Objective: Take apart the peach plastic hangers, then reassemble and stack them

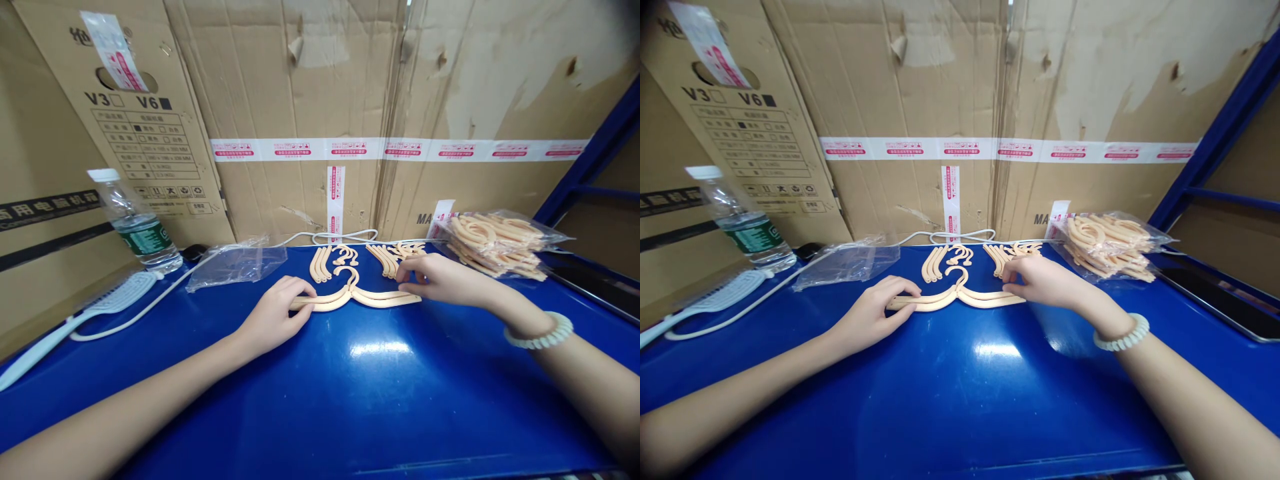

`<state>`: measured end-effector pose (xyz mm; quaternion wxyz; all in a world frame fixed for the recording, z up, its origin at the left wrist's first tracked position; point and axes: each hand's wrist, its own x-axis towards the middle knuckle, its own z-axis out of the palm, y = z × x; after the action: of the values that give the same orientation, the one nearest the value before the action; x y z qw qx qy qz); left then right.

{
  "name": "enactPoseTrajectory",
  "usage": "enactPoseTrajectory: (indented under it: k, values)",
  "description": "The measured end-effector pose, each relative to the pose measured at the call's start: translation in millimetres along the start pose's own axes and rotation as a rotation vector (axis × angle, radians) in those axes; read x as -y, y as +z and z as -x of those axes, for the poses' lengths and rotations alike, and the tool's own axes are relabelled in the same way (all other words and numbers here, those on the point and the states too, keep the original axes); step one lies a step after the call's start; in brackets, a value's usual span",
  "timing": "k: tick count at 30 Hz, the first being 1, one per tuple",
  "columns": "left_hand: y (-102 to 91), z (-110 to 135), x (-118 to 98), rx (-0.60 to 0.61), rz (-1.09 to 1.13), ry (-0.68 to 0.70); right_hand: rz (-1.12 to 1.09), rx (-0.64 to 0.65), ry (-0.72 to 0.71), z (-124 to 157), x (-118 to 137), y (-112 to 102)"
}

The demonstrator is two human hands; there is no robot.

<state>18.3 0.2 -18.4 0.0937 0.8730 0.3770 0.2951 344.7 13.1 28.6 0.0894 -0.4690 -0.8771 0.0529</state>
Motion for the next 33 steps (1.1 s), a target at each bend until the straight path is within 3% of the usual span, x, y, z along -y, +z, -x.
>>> enactPoseTrajectory:
  k: [6,11,24,33]
  values:
    - [-2.0,-1,1,-0.006,-0.015,0.017,0.006,-0.019,0.081,-1,-3,-4]
    - [-7.9,-5,4,0.003,-0.039,0.014,-0.013,-0.034,0.061,0,-4,-3]
    - [-6.8,-17,34,0.054,-0.015,0.09,-0.182,-0.051,0.031,-5,-1,5]
    - [-2.0,-19,48,0.049,0.009,0.128,-0.35,-0.257,0.066,-9,20,8]
